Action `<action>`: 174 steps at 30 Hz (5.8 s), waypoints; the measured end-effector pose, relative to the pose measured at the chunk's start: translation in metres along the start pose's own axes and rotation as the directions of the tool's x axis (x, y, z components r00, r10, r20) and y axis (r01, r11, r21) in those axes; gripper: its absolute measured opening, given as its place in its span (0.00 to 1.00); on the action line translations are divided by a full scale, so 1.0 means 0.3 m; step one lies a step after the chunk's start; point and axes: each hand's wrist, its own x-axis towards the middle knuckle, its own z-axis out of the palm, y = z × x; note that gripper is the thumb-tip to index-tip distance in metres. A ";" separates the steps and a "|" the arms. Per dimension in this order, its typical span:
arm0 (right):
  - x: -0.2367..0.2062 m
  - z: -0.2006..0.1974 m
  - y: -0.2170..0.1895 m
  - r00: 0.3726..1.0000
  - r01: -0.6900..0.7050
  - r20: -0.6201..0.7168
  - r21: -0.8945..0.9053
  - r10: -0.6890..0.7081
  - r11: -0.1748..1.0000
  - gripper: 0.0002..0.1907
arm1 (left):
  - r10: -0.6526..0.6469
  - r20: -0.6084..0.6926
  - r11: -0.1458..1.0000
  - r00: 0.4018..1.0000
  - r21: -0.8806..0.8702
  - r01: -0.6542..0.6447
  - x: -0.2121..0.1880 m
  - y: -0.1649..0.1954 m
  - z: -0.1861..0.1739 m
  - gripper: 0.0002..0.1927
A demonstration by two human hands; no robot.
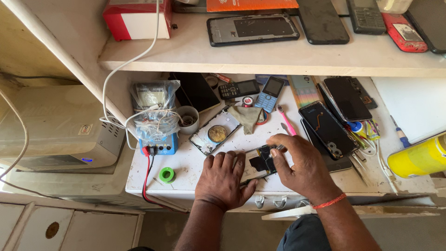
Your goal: The person repairs a smartphone at a cluttered workbench. They pry open the phone's back cover, lift out the battery, handle the exposed motherboard and internal components, and use a pink pry tool to work on the disassembled phone parts.
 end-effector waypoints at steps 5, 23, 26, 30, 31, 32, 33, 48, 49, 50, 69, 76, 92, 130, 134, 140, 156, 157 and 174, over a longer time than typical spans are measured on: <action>0.010 -0.002 -0.010 0.999 -0.028 -0.040 -0.210 0.020 0.977 0.18 | 0.010 -0.019 1.000 1.000 0.013 -0.010 -0.003 -0.001 -0.004 0.40; 0.003 0.022 0.000 0.990 -0.134 -0.066 -0.182 0.124 0.974 0.22 | 0.010 -0.012 1.000 1.000 -0.009 -0.010 -0.002 -0.002 -0.004 0.40; -0.004 0.016 -0.002 0.994 -0.113 -0.008 -0.038 0.112 0.993 0.25 | 0.013 -0.009 1.000 1.000 -0.007 -0.013 0.003 -0.001 -0.002 0.39; -0.004 0.030 -0.003 0.995 -0.098 0.004 0.010 0.098 0.995 0.26 | 0.019 -0.032 1.000 0.999 0.021 -0.018 0.001 -0.003 -0.002 0.39; -0.004 0.029 -0.003 0.993 -0.116 -0.006 -0.048 0.116 0.992 0.26 | 0.020 -0.034 1.000 0.999 0.013 -0.019 -0.001 -0.002 -0.003 0.39; -0.001 0.027 -0.001 0.991 -0.133 -0.018 -0.106 0.132 0.985 0.27 | 0.021 -0.038 1.000 0.999 0.005 -0.020 -0.003 -0.002 -0.004 0.39; 0.002 0.025 0.000 0.989 -0.150 -0.031 -0.163 0.147 0.975 0.28 | 0.022 -0.043 1.000 0.999 -0.002 -0.022 -0.003 -0.002 -0.004 0.39; -0.019 0.029 0.012 0.972 -0.233 -0.013 -0.080 0.233 0.969 0.27 | 0.031 -0.059 0.999 0.998 -0.008 -0.031 0.003 0.002 -0.005 0.39; -0.021 0.026 0.012 0.974 -0.226 0.008 -0.051 0.227 0.973 0.27 | 0.032 -0.062 0.999 0.998 -0.006 -0.032 0.003 0.002 -0.005 0.39; -0.024 0.021 0.013 0.975 -0.220 0.028 -0.022 0.221 0.975 0.28 | 0.033 -0.065 0.999 0.997 -0.005 -0.034 0.003 0.003 -0.004 0.39; -0.013 0.039 -0.006 0.956 -0.290 -0.084 -0.174 0.280 0.941 0.29 | 0.014 -0.003 1.000 1.000 -0.005 -0.014 0.008 0.010 -0.010 0.39; -0.031 0.033 -0.007 0.984 -0.179 0.020 0.009 0.179 0.984 0.27 | 0.030 -0.050 1.000 0.998 -0.006 -0.031 0.009 0.012 -0.011 0.39; -0.025 0.049 0.004 0.973 -0.223 -0.090 -0.119 0.213 0.967 0.26 | 0.015 -0.038 1.000 0.999 0.008 -0.015 0.011 0.021 -0.005 0.38; -0.235 -0.179 0.275 0.909 -0.279 -0.411 -0.464 0.074 0.841 0.08 | -0.008 -0.011 1.000 1.000 0.015 0.008 0.029 0.060 -0.016 0.38; -0.237 -0.166 0.258 0.871 -0.398 -0.464 -0.473 0.162 0.786 0.06 | 0.005 -0.036 1.000 0.999 0.025 -0.004 0.031 0.061 -0.020 0.38; -0.252 -0.148 0.285 0.808 -0.570 -0.485 -0.504 0.334 0.649 0.06 | -0.017 0.000 1.000 1.000 0.012 0.017 0.032 0.075 -0.026 0.39; -0.257 -0.132 0.322 0.816 -0.574 -0.456 -0.563 0.355 0.594 0.07 | -0.150 0.133 0.960 0.980 -0.219 0.176 0.170 0.129 -0.079 0.42; -0.259 -0.132 0.325 0.819 -0.569 -0.455 -0.565 0.350 0.598 0.08 | -0.168 0.262 0.961 0.950 -0.171 0.217 0.200 0.137 -0.069 0.41; -0.291 -0.112 0.352 0.850 -0.524 -0.418 -0.595 0.321 0.609 0.07 | 0.210 -0.002 0.975 0.978 -0.070 -0.210 0.535 0.094 -0.272 0.15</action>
